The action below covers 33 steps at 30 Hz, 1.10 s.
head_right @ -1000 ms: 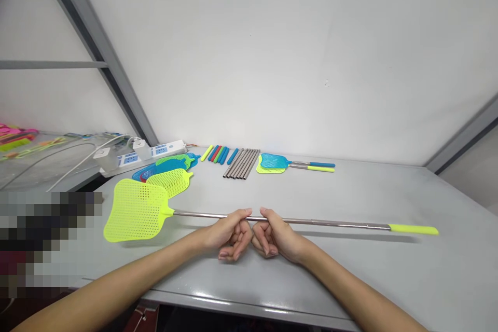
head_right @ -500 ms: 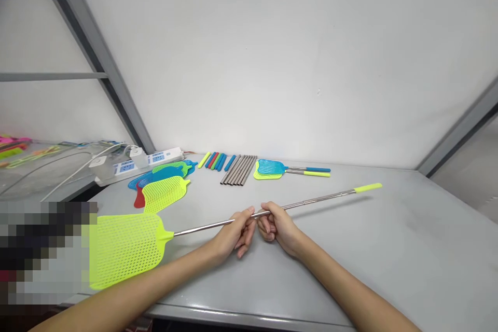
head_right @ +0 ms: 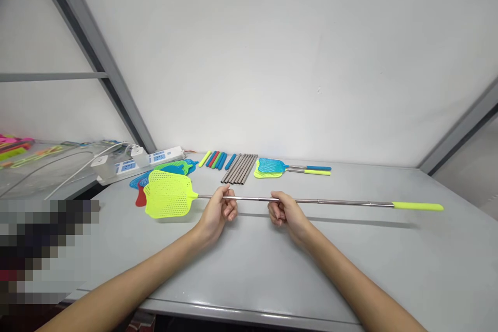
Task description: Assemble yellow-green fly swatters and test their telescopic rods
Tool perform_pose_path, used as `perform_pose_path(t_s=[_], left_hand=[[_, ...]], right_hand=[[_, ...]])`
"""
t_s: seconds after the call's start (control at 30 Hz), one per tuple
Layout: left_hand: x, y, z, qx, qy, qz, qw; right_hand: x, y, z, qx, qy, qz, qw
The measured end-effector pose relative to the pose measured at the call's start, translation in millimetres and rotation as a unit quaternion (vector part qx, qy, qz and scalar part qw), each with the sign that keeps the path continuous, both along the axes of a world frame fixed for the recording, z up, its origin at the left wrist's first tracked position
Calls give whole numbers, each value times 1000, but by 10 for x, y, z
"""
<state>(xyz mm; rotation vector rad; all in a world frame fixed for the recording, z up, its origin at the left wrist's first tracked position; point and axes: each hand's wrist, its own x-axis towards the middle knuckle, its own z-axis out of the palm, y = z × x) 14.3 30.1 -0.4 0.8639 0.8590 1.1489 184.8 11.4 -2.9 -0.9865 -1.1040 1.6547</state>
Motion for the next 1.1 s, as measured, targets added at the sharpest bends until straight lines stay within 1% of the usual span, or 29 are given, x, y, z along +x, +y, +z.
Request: perform_pose_path(t_s=[0.07, 0.1, 0.17, 0.23, 0.27, 0.3, 0.43, 0.6, 0.77, 1.1], left_hand=[[-15, -6, -3, 18, 12, -3, 1000], [-23, -13, -9, 34, 17, -26, 999], [-47, -26, -26, 61, 28, -115, 991], [-76, -31, -48, 59, 37, -206, 976], [-89, -30, -60, 46, 38, -236, 970], [-100, -27, -73, 31, 36, -252, 966], [-112, -17, -123, -10, 13, -283, 959], [-106, -11, -161, -23, -29, -329, 944], [-101, -10, -190, -14, -29, -342, 939], [-70, -24, -222, -1, -18, -345, 938]], right_hand=[[32, 9, 6, -1, 0, 23, 1000], [44, 10, 9, -6, 4, 48, 999], [65, 10, 12, -19, 16, 113, 993], [81, 14, 5, -29, 28, 166, 985], [87, 17, -3, -31, 34, 180, 983], [93, 20, -13, -31, 39, 189, 981], [106, 22, -39, -26, 48, 210, 976], [104, 17, -43, -21, 49, 229, 972], [69, 3, -49, -19, 55, 226, 972], [23, -13, -102, -32, 65, 220, 973]])
